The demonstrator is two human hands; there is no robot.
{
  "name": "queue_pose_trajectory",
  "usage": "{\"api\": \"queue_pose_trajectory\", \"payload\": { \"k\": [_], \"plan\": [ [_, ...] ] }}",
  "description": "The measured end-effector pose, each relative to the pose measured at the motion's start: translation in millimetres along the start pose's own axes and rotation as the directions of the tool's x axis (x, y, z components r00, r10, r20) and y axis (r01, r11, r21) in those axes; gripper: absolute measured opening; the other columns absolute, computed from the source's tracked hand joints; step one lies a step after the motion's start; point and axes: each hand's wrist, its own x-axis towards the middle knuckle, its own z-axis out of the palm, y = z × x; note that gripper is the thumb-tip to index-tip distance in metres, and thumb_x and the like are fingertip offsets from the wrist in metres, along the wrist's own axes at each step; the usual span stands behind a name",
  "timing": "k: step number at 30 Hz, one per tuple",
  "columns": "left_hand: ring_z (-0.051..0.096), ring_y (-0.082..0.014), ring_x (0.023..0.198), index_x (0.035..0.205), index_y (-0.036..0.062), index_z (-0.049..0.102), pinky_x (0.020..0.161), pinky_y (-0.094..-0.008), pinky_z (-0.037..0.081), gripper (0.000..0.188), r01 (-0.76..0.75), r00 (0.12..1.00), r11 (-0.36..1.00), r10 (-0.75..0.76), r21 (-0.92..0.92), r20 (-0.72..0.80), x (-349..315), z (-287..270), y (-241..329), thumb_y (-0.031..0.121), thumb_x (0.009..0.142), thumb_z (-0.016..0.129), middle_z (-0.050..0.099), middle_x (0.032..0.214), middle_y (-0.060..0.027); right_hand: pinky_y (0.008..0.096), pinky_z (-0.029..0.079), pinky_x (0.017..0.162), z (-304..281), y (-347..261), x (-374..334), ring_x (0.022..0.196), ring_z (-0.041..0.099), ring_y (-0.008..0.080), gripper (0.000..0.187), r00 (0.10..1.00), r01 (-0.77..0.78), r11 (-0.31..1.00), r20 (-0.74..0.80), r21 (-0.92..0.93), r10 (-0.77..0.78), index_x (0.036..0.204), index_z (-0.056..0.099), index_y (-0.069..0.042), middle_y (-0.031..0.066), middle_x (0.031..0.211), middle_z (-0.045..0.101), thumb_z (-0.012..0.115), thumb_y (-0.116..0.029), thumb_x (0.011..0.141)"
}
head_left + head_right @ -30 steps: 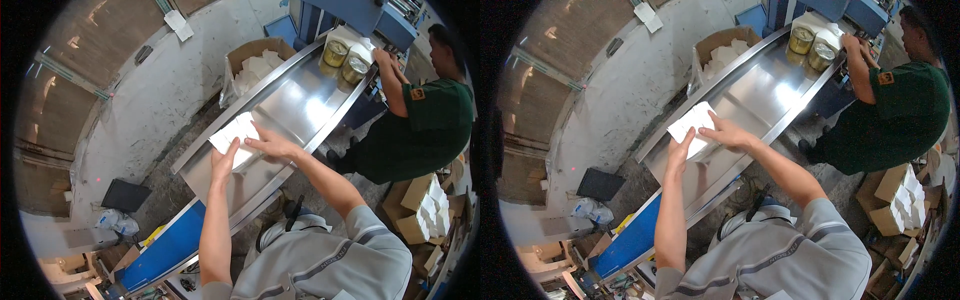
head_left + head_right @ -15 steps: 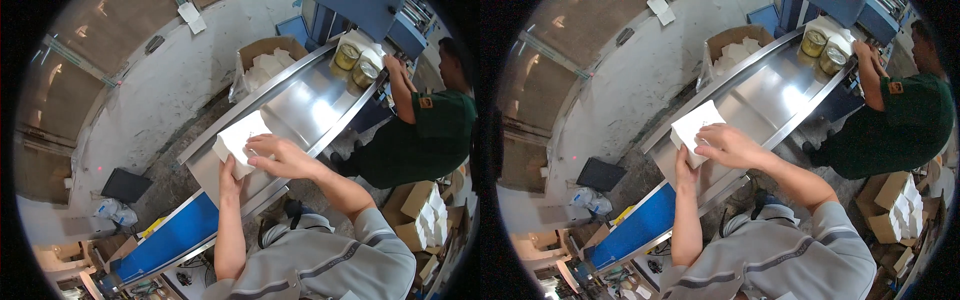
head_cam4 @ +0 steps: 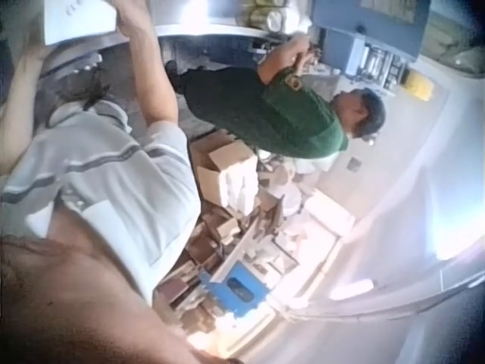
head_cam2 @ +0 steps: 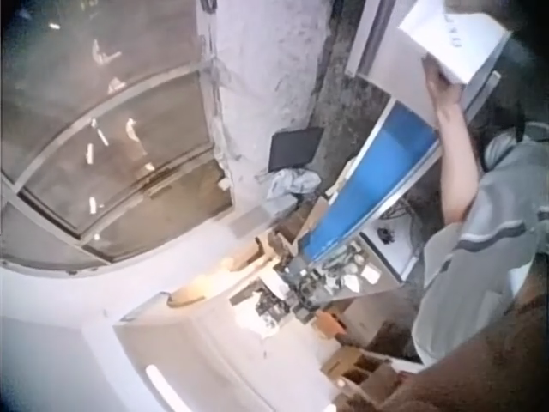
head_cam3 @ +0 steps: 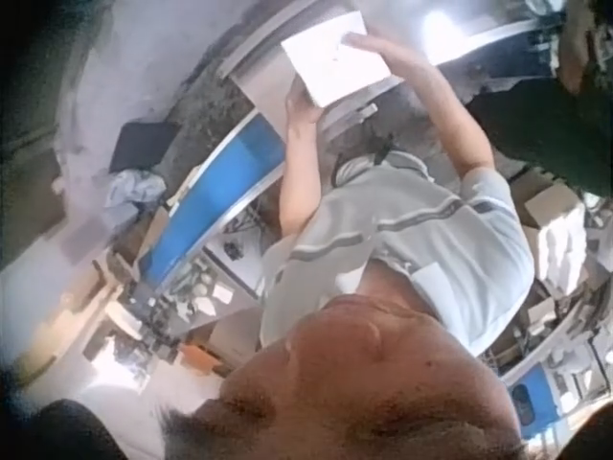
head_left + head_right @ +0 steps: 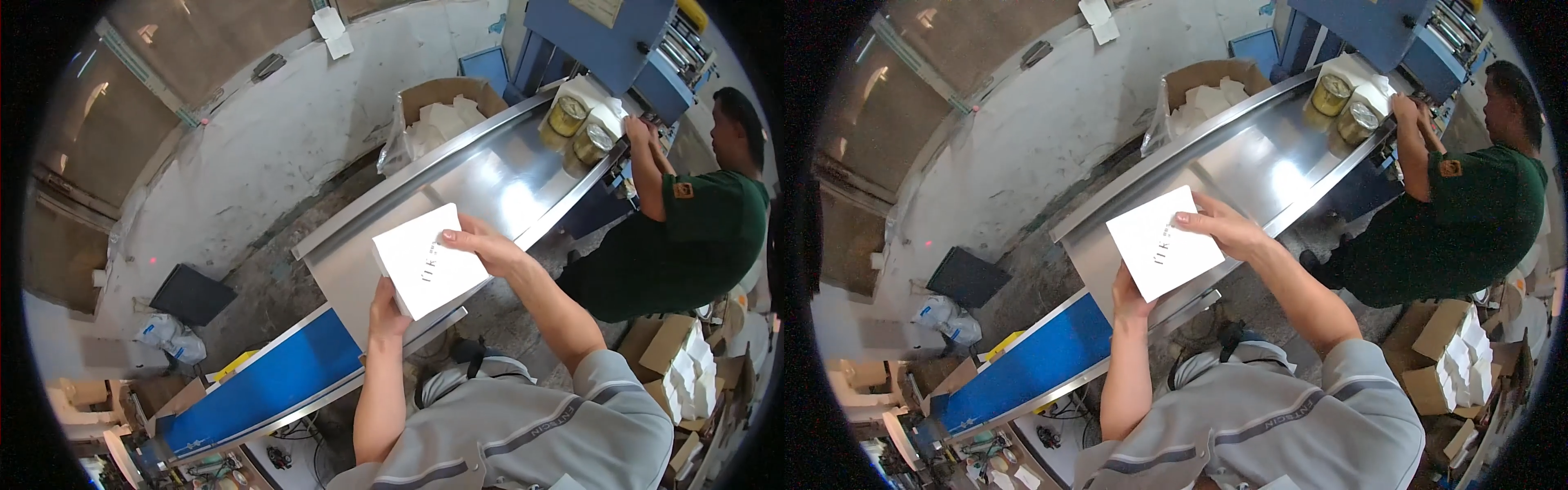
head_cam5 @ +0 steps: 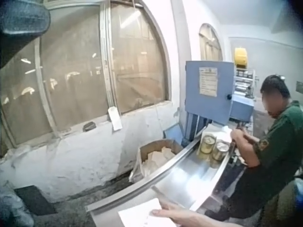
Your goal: Collecting stacks of paper products from a conveyor and placing them into a cardboard box for packaging.
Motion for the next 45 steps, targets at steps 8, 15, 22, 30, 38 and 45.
{"api": "queue_pose_trajectory", "payload": {
  "k": [8, 15, 22, 30, 38, 45],
  "plan": [
    [0.050, -0.0244, 0.128, 0.143, -0.0013, 0.038, 0.105, -0.0376, 0.042, 0.089, 0.023, 0.996, 0.962, 0.000, 0.272, -0.085, -49.2, 7.9, 21.1, 0.052, 0.082, 0.075, 0.053, 0.137, -0.0116, 0.0398, 0.044, 0.103, 15.3, 12.2, -19.3, 0.124, 0.052, 0.0293, 0.107, 0.978, 0.127, 0.920, -0.106, -0.371, -0.178, 0.151, 0.020, 0.004, 0.0247, 0.136, 0.049, 0.084, -0.036, 0.075],
    [0.058, -0.0205, 0.115, 0.135, -0.0043, 0.046, 0.098, -0.0347, 0.045, 0.073, -0.064, 0.906, 0.767, 0.313, 0.639, -0.286, -79.2, 25.4, 27.9, 0.014, 0.072, 0.079, 0.059, 0.124, -0.0124, 0.0412, 0.041, 0.107, 35.4, 10.2, -49.5, 0.130, 0.048, 0.0278, 0.102, 0.936, 0.307, 0.794, 0.017, -0.525, -0.350, 0.151, 0.027, -0.002, 0.0197, 0.141, 0.046, 0.085, -0.025, 0.070],
    [0.061, -0.0177, 0.107, 0.129, -0.0049, 0.050, 0.095, -0.0313, 0.047, 0.064, -0.097, 0.854, 0.713, 0.418, 0.695, -0.310, -85.2, 50.7, 33.1, 0.002, 0.071, 0.074, 0.063, 0.117, -0.0106, 0.0414, 0.041, 0.107, 32.7, 12.9, -51.6, 0.130, 0.048, 0.0283, 0.100, 0.918, 0.380, 0.734, 0.130, -0.563, -0.376, 0.151, 0.027, -0.002, 0.0194, 0.143, 0.044, 0.082, -0.014, 0.067],
    [0.061, -0.0179, 0.104, 0.129, -0.0072, 0.050, 0.090, -0.0302, 0.048, 0.054, 0.105, 0.826, 0.711, 0.327, 0.695, -0.459, -117.2, 31.2, 39.0, 0.005, 0.080, 0.069, 0.064, 0.114, -0.0125, 0.0396, 0.041, 0.105, 41.0, 47.0, -3.1, 0.126, 0.049, 0.0253, 0.115, 0.944, 0.101, 0.957, 0.330, -0.273, -0.005, 0.156, 0.010, -0.008, 0.0170, 0.138, 0.046, 0.085, -0.009, 0.069],
    [0.037, -0.0269, 0.137, 0.150, -0.0022, 0.025, 0.110, -0.0382, 0.035, 0.082, -0.029, 0.842, 0.837, 0.315, 0.547, -0.437, -202.0, -13.6, 39.5, 0.010, 0.083, 0.071, 0.041, 0.145, -0.0186, 0.0355, 0.043, 0.101, 110.7, 100.8, 9.4, 0.119, 0.054, 0.0248, 0.094, 0.968, -0.092, 0.984, 0.218, -0.155, 0.125, 0.150, 0.025, 0.002, 0.0190, 0.129, 0.054, 0.080, -0.016, 0.076],
    [0.059, -0.0212, 0.112, 0.142, -0.0043, 0.038, 0.091, -0.0312, 0.050, 0.070, -0.089, 0.720, 0.848, 0.418, 0.523, -0.555, -287.9, -41.6, 80.1, 0.013, 0.085, 0.075, 0.059, 0.123, -0.0162, 0.0357, 0.047, 0.096, 216.9, 165.2, 3.2, 0.114, 0.057, 0.0244, 0.081, 0.969, -0.147, 0.971, 0.171, -0.190, 0.180, 0.145, 0.030, 0.004, 0.0185, 0.124, 0.056, 0.076, -0.017, 0.082]
  ]
}}
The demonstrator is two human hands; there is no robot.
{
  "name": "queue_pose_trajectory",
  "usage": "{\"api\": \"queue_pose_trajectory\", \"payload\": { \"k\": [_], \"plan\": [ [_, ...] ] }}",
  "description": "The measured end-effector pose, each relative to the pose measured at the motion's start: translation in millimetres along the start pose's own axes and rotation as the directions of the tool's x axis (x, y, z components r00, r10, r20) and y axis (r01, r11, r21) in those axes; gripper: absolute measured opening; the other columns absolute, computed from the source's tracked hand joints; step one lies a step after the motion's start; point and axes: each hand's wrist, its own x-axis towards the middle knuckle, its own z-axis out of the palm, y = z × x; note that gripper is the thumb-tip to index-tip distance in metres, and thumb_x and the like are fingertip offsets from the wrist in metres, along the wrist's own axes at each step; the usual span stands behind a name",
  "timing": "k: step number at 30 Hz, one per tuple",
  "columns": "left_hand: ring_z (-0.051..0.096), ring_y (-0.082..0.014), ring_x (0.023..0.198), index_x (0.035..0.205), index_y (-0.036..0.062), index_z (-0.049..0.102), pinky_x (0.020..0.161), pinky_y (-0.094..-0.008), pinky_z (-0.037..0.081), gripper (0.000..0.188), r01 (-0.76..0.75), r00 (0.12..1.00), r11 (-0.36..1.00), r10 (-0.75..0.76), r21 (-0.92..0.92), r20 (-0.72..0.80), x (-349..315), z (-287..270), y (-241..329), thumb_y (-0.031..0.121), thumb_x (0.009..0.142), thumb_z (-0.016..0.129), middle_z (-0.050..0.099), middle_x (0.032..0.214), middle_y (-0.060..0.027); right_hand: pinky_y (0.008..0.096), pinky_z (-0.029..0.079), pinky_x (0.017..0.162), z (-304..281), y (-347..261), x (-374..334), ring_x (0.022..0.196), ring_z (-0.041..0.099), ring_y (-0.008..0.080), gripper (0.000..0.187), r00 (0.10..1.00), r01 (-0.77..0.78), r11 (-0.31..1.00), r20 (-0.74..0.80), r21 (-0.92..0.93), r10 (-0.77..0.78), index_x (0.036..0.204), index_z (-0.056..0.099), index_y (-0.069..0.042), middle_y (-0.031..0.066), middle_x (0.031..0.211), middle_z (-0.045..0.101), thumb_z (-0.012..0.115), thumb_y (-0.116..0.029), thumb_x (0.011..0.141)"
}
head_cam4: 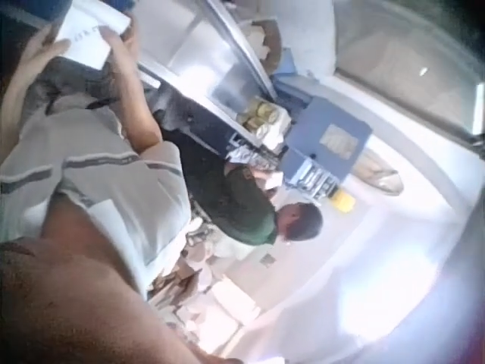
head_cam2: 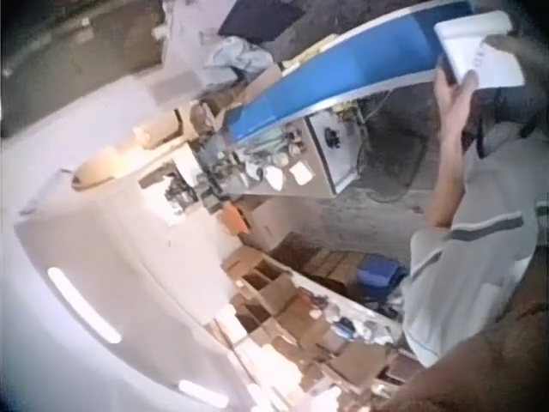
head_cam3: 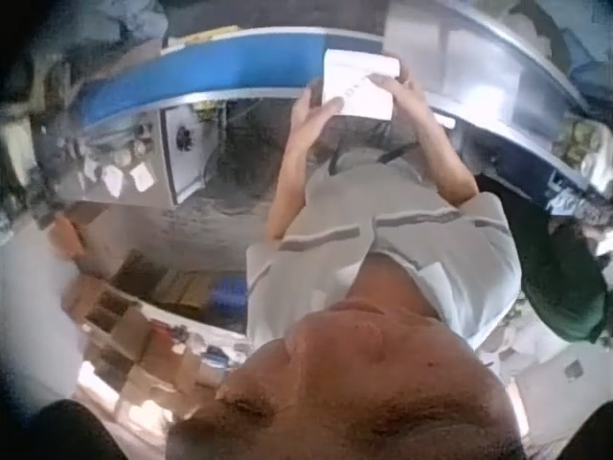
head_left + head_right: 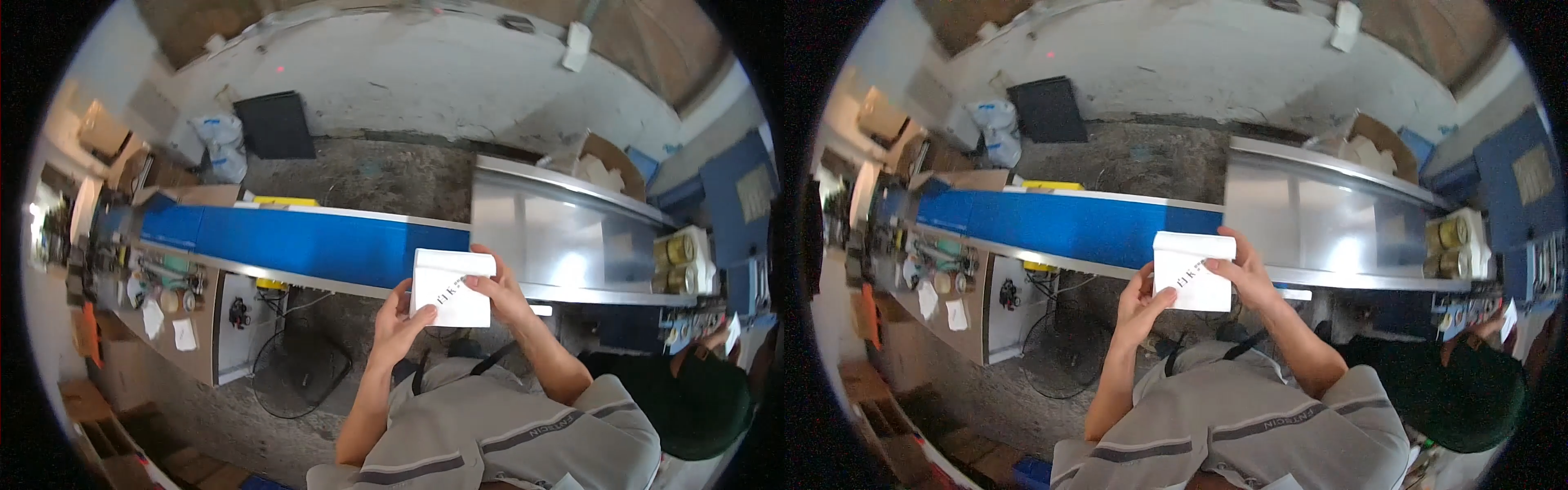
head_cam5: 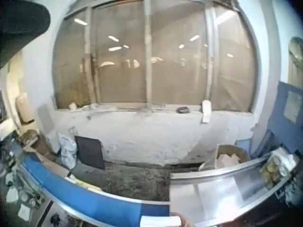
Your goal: Collecting stacks of paper products from a conveyor and placing them into a cardboard box for packaging.
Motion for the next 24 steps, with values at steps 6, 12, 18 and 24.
{"api": "queue_pose_trajectory", "payload": {
  "k": [6, 12, 18, 24],
  "plan": [
    [0.057, -0.0232, 0.115, 0.142, -0.0095, 0.035, 0.092, -0.0335, 0.051, 0.074, -0.036, 0.998, 0.990, 0.030, -0.133, -0.051, -45.8, -137.4, 15.4, 0.016, 0.086, 0.076, 0.055, 0.129, -0.0195, 0.0388, 0.044, 0.102, 131.8, 35.6, 17.9, 0.121, 0.054, 0.0289, 0.097, 0.986, -0.126, 0.990, 0.101, -0.061, 0.131, 0.150, 0.023, 0.003, 0.0213, 0.132, 0.053, 0.081, -0.020, 0.075],
    [0.058, -0.0223, 0.113, 0.141, -0.0100, 0.035, 0.091, -0.0338, 0.052, 0.074, -0.169, 0.960, 0.973, 0.125, -0.160, -0.252, -113.9, -252.2, 42.5, 0.016, 0.086, 0.076, 0.057, 0.127, -0.0192, 0.0394, 0.043, 0.103, 276.7, 64.5, 42.6, 0.121, 0.054, 0.0283, 0.099, 0.922, -0.193, 0.976, 0.321, -0.102, 0.216, 0.152, 0.021, 0.002, 0.0208, 0.134, 0.053, 0.081, -0.015, 0.074],
    [0.061, -0.0207, 0.109, 0.141, -0.0083, 0.038, 0.091, -0.0326, 0.051, 0.070, -0.271, 0.862, 0.957, 0.193, -0.105, -0.469, -167.3, -340.2, 72.0, 0.015, 0.086, 0.076, 0.060, 0.125, -0.0178, 0.0376, 0.046, 0.099, 406.0, 95.0, 63.5, 0.116, 0.058, 0.0259, 0.090, 0.843, -0.194, 0.972, 0.483, -0.133, 0.235, 0.150, 0.029, -0.002, 0.0177, 0.126, 0.058, 0.079, -0.008, 0.075],
    [0.060, -0.0215, 0.112, 0.140, -0.0075, 0.041, 0.095, -0.0330, 0.049, 0.062, -0.388, 0.654, 0.914, 0.182, -0.120, -0.734, -172.1, -410.5, 103.7, 0.016, 0.091, 0.070, 0.059, 0.128, -0.0187, 0.0397, 0.047, 0.097, 513.3, 107.2, 117.7, 0.115, 0.058, 0.0269, 0.087, 0.792, -0.171, 0.967, 0.558, -0.188, 0.248, 0.149, 0.032, -0.005, 0.0150, 0.126, 0.059, 0.078, -0.009, 0.076]
  ]
}}
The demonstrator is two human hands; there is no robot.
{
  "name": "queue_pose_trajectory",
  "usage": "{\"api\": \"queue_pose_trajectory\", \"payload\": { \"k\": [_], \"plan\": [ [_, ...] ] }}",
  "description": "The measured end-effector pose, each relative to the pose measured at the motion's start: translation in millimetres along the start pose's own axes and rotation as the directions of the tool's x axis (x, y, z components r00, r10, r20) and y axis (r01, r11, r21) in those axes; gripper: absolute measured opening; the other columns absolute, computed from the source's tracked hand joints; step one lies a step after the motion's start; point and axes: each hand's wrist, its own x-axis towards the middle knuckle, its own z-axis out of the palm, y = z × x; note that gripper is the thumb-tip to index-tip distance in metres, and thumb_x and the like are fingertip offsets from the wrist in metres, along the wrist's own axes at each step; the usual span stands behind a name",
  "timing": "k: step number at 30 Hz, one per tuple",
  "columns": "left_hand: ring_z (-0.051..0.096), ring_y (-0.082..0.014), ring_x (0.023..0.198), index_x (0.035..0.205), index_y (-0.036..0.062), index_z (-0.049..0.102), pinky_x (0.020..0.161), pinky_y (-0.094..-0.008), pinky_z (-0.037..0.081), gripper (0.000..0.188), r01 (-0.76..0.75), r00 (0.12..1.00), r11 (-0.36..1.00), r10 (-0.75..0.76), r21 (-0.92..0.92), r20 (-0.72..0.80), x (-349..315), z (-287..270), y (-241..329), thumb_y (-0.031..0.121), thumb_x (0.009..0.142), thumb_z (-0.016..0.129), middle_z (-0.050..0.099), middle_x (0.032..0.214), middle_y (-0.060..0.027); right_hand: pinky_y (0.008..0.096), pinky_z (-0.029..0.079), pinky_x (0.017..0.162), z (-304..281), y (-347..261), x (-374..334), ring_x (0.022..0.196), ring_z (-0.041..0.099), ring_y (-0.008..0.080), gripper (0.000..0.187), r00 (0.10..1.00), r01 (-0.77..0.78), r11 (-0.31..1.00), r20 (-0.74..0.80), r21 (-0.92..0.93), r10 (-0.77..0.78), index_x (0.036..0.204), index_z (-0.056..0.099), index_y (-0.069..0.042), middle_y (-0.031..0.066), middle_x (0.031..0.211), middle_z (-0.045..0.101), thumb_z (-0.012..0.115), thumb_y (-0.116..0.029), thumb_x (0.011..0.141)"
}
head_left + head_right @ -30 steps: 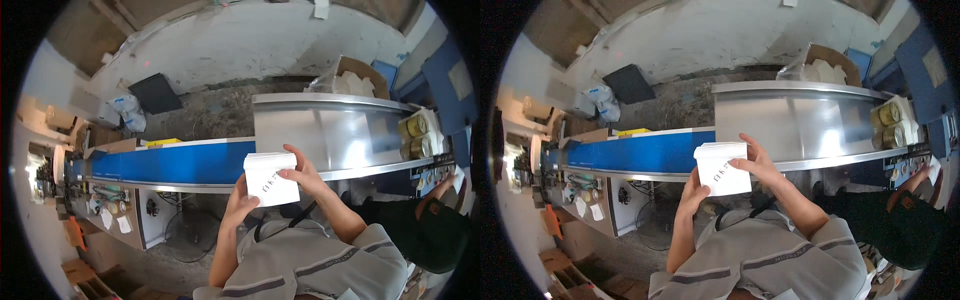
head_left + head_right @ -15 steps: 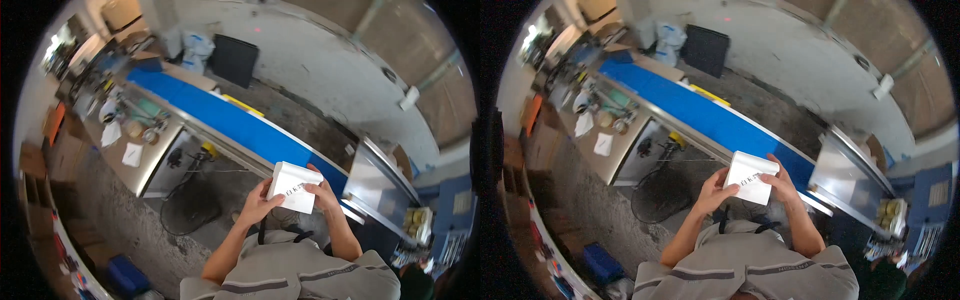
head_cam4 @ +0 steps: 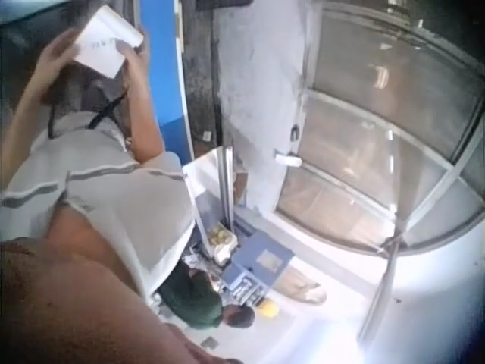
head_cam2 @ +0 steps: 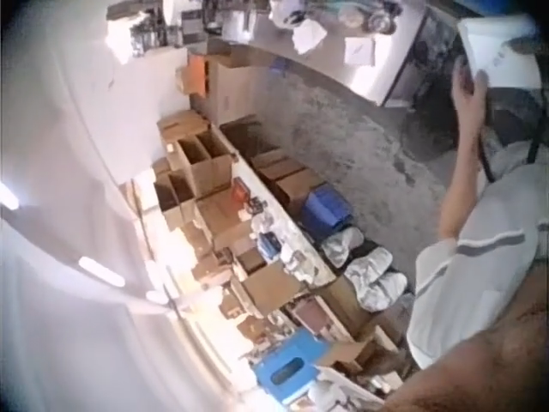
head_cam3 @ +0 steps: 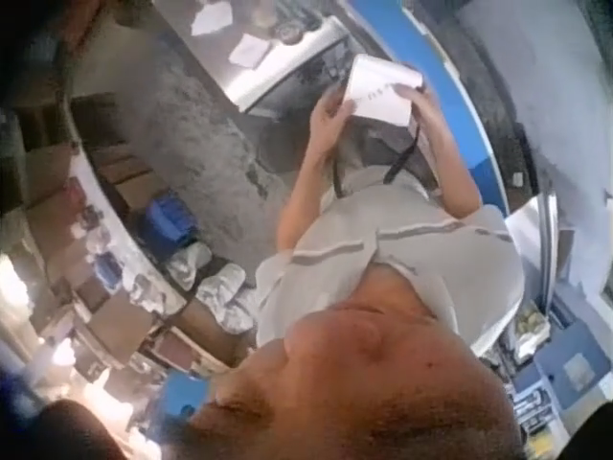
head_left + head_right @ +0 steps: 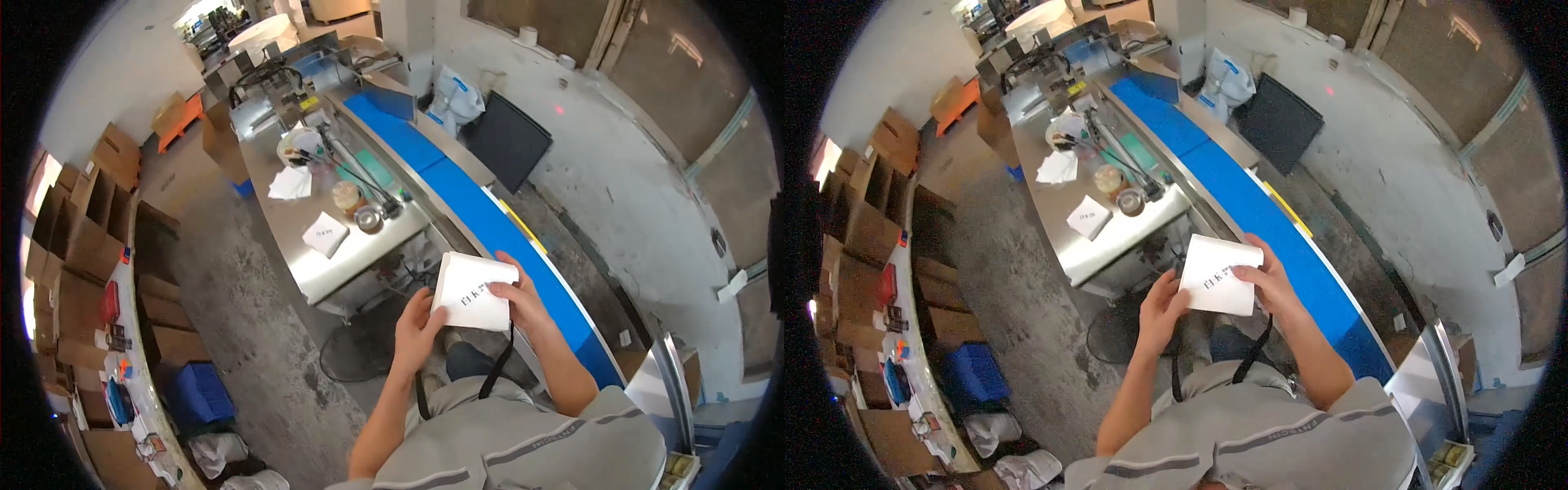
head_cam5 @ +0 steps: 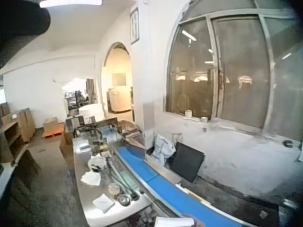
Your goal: Collecting stacks of paper products from a conveyor and placing them into a cardboard box for packaging.
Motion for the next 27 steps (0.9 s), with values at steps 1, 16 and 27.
{"api": "queue_pose_trajectory", "payload": {
  "k": [1, 16, 27],
  "plan": [
    [0.059, -0.0211, 0.114, 0.140, -0.0061, 0.042, 0.096, -0.0325, 0.048, 0.059, -0.062, 0.996, 0.998, 0.064, 0.025, -0.070, 10.3, -12.9, -3.4, 0.015, 0.092, 0.069, 0.059, 0.128, -0.0185, 0.0401, 0.047, 0.097, 6.1, -2.7, 25.5, 0.116, 0.058, 0.0273, 0.088, 1.000, -0.002, 1.000, 0.015, 0.030, 0.002, 0.150, 0.031, -0.005, 0.0148, 0.125, 0.059, 0.078, -0.009, 0.076],
    [0.063, -0.0162, 0.095, 0.130, -0.0063, 0.052, 0.080, -0.0304, 0.052, 0.049, 0.537, 0.781, 0.823, -0.403, 0.185, -0.477, 110.3, -97.5, -95.2, 0.018, 0.092, 0.069, 0.066, 0.112, -0.0110, 0.0511, 0.055, 0.079, 38.9, 52.1, 587.1, 0.104, 0.063, 0.0303, 0.070, 0.972, -0.017, 0.915, -0.208, 0.403, 0.110, 0.134, 0.042, -0.008, 0.0132, 0.119, 0.058, 0.080, -0.023, 0.077],
    [0.063, -0.0166, 0.100, 0.129, -0.0035, 0.054, 0.084, -0.0304, 0.052, 0.043, 0.542, 0.768, 0.827, -0.416, 0.148, -0.487, 183.1, -93.7, -86.7, 0.016, 0.093, 0.068, 0.066, 0.115, -0.0098, 0.0467, 0.052, 0.084, 79.0, 90.9, 680.2, 0.108, 0.060, 0.0295, 0.088, 0.916, -0.060, 0.919, -0.345, 0.390, 0.206, 0.140, 0.038, -0.003, 0.0145, 0.125, 0.056, 0.086, -0.020, 0.069]
  ]
}}
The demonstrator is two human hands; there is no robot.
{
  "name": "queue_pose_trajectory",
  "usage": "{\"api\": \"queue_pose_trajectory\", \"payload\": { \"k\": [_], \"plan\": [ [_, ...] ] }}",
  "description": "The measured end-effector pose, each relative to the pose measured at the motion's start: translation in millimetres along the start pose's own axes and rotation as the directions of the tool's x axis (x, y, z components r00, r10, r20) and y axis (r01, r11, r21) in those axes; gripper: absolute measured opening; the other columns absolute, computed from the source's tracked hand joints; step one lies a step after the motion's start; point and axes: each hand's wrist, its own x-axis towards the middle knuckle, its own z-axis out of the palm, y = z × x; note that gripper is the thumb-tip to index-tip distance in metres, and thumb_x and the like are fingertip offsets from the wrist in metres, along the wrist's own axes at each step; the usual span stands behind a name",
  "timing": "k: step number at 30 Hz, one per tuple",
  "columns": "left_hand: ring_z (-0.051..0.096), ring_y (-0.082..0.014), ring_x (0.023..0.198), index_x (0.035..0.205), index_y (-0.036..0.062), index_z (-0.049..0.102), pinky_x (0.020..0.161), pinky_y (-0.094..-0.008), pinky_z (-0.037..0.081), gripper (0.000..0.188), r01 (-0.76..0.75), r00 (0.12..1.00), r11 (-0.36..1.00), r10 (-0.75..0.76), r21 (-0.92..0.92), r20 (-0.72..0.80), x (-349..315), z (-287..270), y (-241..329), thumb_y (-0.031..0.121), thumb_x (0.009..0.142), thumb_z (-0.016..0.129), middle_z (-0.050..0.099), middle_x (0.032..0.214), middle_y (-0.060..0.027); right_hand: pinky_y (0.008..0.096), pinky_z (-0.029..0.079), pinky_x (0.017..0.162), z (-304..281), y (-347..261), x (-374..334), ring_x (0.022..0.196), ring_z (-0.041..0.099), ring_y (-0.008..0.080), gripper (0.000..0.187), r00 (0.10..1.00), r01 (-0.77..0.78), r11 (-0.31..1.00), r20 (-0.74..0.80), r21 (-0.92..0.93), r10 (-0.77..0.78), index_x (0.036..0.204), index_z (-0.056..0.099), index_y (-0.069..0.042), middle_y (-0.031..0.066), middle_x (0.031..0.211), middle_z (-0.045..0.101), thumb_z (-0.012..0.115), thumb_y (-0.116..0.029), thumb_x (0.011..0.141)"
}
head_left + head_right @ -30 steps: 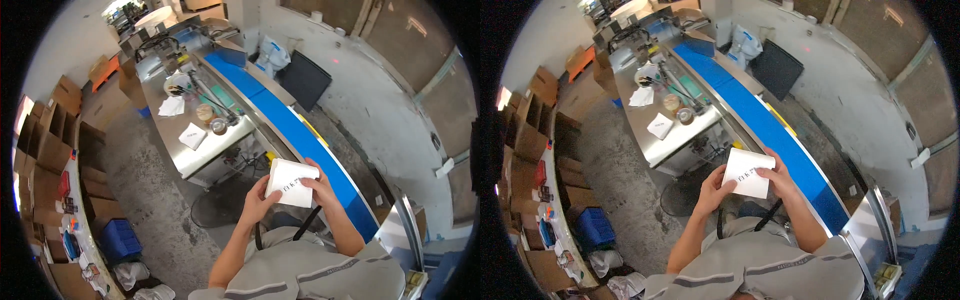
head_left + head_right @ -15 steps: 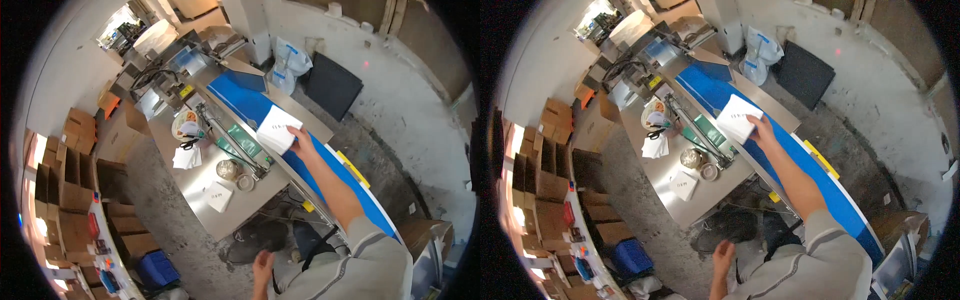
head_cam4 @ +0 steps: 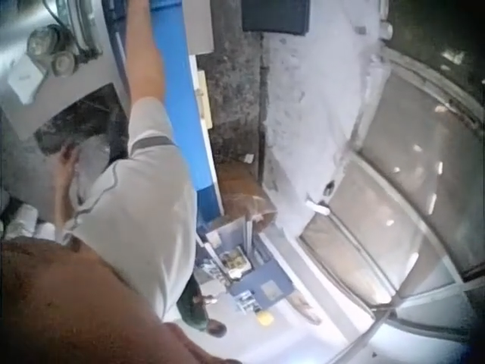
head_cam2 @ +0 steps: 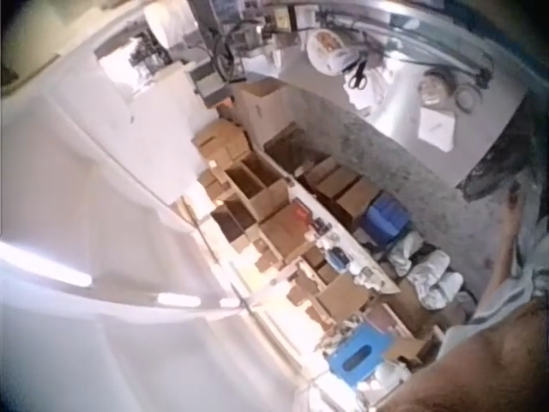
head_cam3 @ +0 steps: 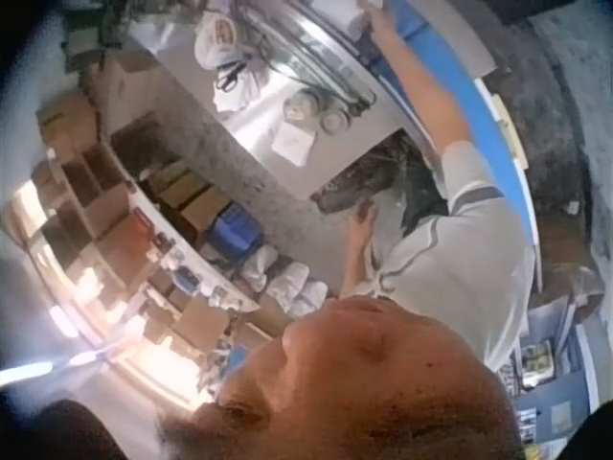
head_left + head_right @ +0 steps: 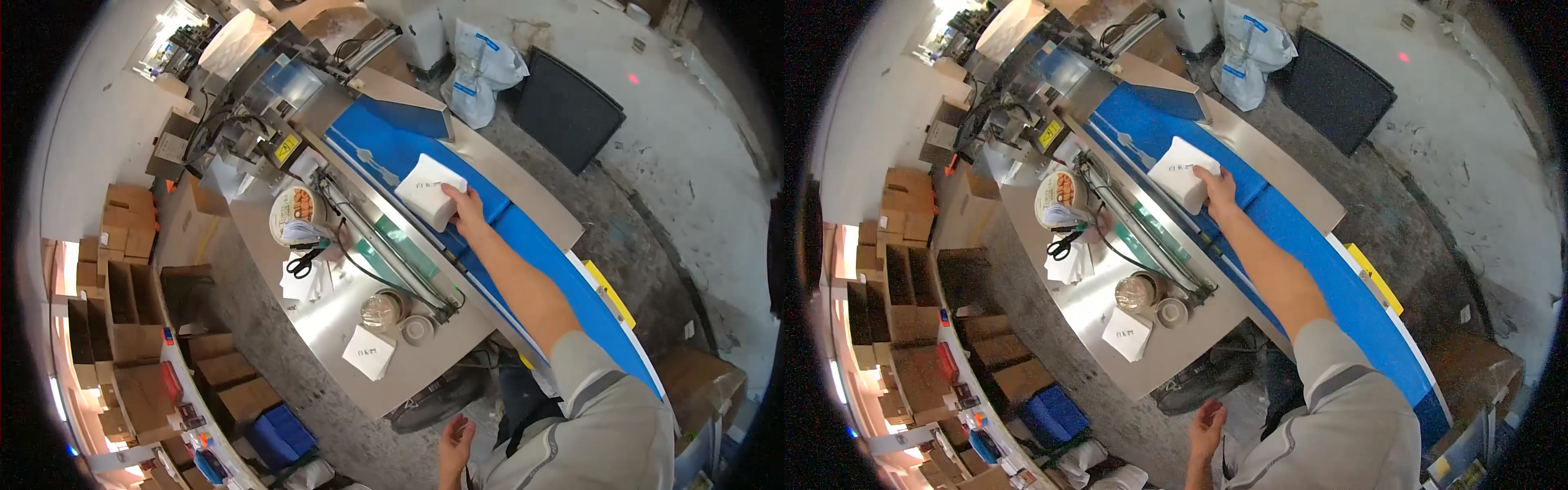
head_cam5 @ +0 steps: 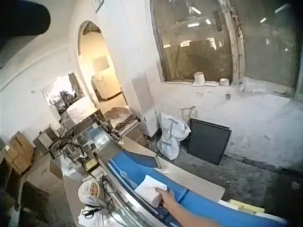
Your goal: Collecting stacks of paper products from a conveyor and placing them into a cardboard box for packaging.
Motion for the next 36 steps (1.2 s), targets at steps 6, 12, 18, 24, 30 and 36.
{"api": "queue_pose_trajectory", "payload": {
  "k": [6, 12, 18, 24, 30, 36],
  "plan": [
    [0.062, -0.0153, 0.096, 0.129, -0.0036, 0.054, 0.083, -0.0291, 0.051, 0.043, 0.045, 0.999, 0.998, -0.045, 0.038, 0.000, -2.5, 5.6, 7.1, 0.015, 0.093, 0.068, 0.066, 0.112, -0.0084, 0.0411, 0.052, 0.076, 7.4, -11.2, -0.6, 0.104, 0.059, 0.0236, 0.074, 0.997, -0.030, 0.978, -0.076, -0.205, 0.015, 0.135, 0.046, -0.001, 0.0134, 0.119, 0.058, 0.079, -0.032, 0.077],
    [0.062, -0.0159, 0.097, 0.129, -0.0038, 0.054, 0.082, -0.0295, 0.050, 0.044, -0.030, 0.998, 0.999, 0.030, 0.009, 0.049, -13.7, 8.1, -4.6, 0.018, 0.094, 0.067, 0.066, 0.110, -0.0091, 0.0318, 0.048, 0.058, -22.3, -10.7, -11.7, 0.073, 0.058, 0.0181, 0.030, 0.999, 0.038, 0.990, -0.009, -0.137, -0.040, 0.110, 0.062, -0.002, 0.0088, 0.090, 0.061, 0.063, -0.018, 0.085],
    [0.062, -0.0167, 0.098, 0.129, -0.0033, 0.054, 0.085, -0.0306, 0.050, 0.044, -0.110, 0.991, 0.993, 0.112, -0.033, 0.068, -40.0, 0.2, -33.3, 0.017, 0.093, 0.068, 0.066, 0.111, -0.0094, 0.0280, 0.040, 0.046, -77.7, -23.3, -104.9, 0.058, 0.052, 0.0148, 0.010, 0.978, 0.005, 0.981, 0.206, -0.192, 0.035, 0.083, 0.060, -0.004, 0.0056, 0.074, 0.058, 0.052, -0.001, 0.077],
    [0.063, -0.0171, 0.102, 0.130, -0.0047, 0.054, 0.089, -0.0289, 0.050, 0.046, -0.218, 0.966, 0.976, 0.214, 0.015, 0.143, -86.5, -6.6, -71.9, 0.015, 0.091, 0.070, 0.066, 0.115, -0.0126, 0.0264, 0.039, 0.049, -144.7, -27.7, -258.4, 0.060, 0.052, 0.0138, 0.007, 0.947, 0.024, 0.989, 0.319, -0.149, 0.025, 0.080, 0.058, -0.004, 0.0057, 0.075, 0.058, 0.052, -0.001, 0.078],
    [0.063, -0.0160, 0.100, 0.129, -0.0044, 0.055, 0.088, -0.0293, 0.050, 0.049, -0.306, 0.900, 0.950, 0.308, -0.054, 0.308, -148.0, -29.1, -139.5, 0.021, 0.091, 0.071, 0.066, 0.113, -0.0124, 0.0257, 0.041, 0.051, -233.0, -45.9, -424.0, 0.062, 0.054, 0.0130, 0.006, 0.937, 0.182, 0.976, 0.322, -0.120, -0.135, 0.080, 0.059, -0.004, 0.0061, 0.076, 0.059, 0.054, -0.001, 0.080],
    [0.064, -0.0165, 0.100, 0.129, -0.0032, 0.055, 0.088, -0.0298, 0.050, 0.053, -0.336, 0.807, 0.942, 0.280, 0.015, 0.521, -197.2, -40.4, -210.8, 0.031, 0.091, 0.070, 0.068, 0.111, -0.0129, 0.0293, 0.039, 0.051, -331.6, -41.8, -560.0, 0.063, 0.053, 0.0156, 0.007, 0.926, 0.246, 0.953, 0.334, -0.180, -0.176, 0.080, 0.059, -0.004, 0.0074, 0.078, 0.059, 0.053, 0.000, 0.080]
  ]
}}
